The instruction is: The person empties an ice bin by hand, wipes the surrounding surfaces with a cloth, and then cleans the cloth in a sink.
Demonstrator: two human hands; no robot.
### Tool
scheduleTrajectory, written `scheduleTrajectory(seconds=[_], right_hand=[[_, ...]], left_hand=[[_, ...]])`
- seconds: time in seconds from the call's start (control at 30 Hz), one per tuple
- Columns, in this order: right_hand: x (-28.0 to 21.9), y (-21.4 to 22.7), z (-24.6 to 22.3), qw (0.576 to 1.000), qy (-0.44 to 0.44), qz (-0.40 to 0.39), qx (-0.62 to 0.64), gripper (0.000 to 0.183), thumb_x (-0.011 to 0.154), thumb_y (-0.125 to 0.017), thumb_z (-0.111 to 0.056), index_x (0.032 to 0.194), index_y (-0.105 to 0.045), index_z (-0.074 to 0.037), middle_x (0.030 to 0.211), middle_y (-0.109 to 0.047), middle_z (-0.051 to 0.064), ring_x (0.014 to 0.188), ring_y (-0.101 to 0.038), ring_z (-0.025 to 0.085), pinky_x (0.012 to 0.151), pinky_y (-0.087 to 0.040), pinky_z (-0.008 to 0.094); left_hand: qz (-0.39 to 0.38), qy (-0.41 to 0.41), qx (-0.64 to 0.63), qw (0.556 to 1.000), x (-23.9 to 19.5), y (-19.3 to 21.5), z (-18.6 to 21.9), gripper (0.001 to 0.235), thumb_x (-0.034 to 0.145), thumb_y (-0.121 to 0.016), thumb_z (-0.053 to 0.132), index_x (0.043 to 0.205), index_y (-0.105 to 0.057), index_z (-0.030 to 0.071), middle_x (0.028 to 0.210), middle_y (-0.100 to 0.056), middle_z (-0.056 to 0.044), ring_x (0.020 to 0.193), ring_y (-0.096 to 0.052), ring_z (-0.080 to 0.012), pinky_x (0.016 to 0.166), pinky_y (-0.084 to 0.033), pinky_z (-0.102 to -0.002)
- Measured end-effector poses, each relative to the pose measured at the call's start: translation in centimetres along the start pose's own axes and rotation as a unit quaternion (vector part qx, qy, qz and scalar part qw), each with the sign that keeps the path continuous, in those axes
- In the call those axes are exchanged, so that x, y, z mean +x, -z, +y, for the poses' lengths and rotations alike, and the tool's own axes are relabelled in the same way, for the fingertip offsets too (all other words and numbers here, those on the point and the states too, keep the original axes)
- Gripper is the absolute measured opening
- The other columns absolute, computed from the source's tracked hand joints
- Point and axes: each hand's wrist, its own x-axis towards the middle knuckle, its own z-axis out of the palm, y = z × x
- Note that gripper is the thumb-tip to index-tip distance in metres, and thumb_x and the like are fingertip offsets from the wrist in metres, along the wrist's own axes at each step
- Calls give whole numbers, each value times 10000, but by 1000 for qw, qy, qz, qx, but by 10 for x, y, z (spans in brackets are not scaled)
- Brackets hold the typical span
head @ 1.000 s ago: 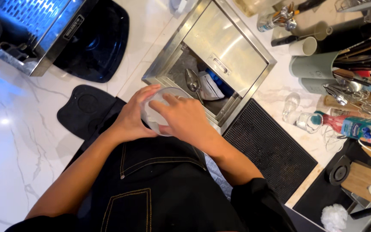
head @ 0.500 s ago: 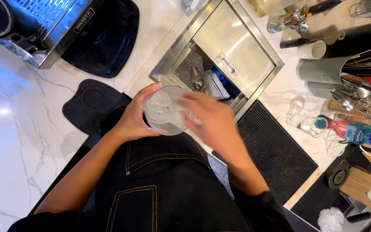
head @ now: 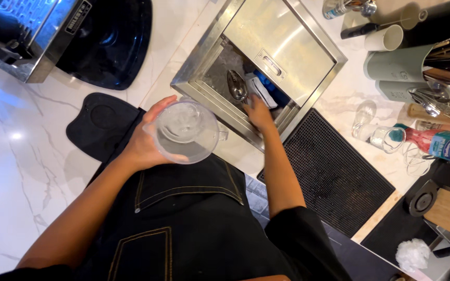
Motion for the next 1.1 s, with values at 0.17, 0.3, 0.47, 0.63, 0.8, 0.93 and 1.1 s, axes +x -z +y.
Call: scheduleTrajectory(seconds=[0.17,0.3,0.47,0.63,0.8,0.93,1.1], right_hand=[[60,-37,17,984,-106,-139,12,780,818,-741,-437,1406,-498,15,1308,-625,276,1218,-616,361,1046,-471,421],[69,-48,23,973,-120,-195,-26,857,836,-752,-496,1443,-458,33,1367,-573,293,1254,-584,380,1058,-460,426],[61,-50,13,994,-37,-102,-23,620,930,-668,-418,1400,-543,-33,1298,-631,270,1214,-597,430,1007,-467,477],[46,-7,-13,990,-20,-69,-122,411,1020,-626,-356,1328,-612,-84,1191,-699,219,1126,-659,422,944,-513,497],[44,10,-21,915,-35,-224,-334,299,894,-701,-206,1174,-726,-105,1196,-714,132,1122,-679,333,839,-572,488],[62,-8,6,891,-31,-247,-380,364,946,-714,-358,1167,-745,-70,1171,-744,165,1103,-721,328,875,-571,461],[72,-30,43,949,21,-183,-257,307,942,-691,-332,1136,-742,-100,1129,-737,150,1060,-691,365,860,-552,484]], left_hand=[[8,-7,-43,999,-1,-3,2,1080,498,-1002,372,1422,-559,29,1627,-372,-143,1476,-445,-287,1227,-364,-390],[6,-24,7,1000,-6,-6,8,1033,482,-1026,300,1384,-592,50,1635,-349,-155,1486,-409,-318,1223,-341,-410],[15,55,-52,997,-6,-6,11,1287,466,-1004,343,1538,-374,14,1570,-422,-135,1421,-487,-267,1193,-392,-384],[8,65,-89,994,-1,-4,5,1317,438,-996,342,1537,-363,-16,1485,-518,-157,1358,-548,-250,1149,-436,-365],[5,71,-100,993,0,-3,3,1312,429,-990,356,1527,-380,-21,1421,-572,-132,1317,-581,-234,1139,-457,-356],[14,23,-36,999,-3,-3,3,1271,450,-998,322,1521,-400,-12,1548,-455,-173,1397,-515,-285,1168,-420,-388],[21,38,-30,999,-5,-4,7,1277,440,-996,345,1517,-396,12,1518,-477,-154,1363,-529,-275,1150,-431,-386]])
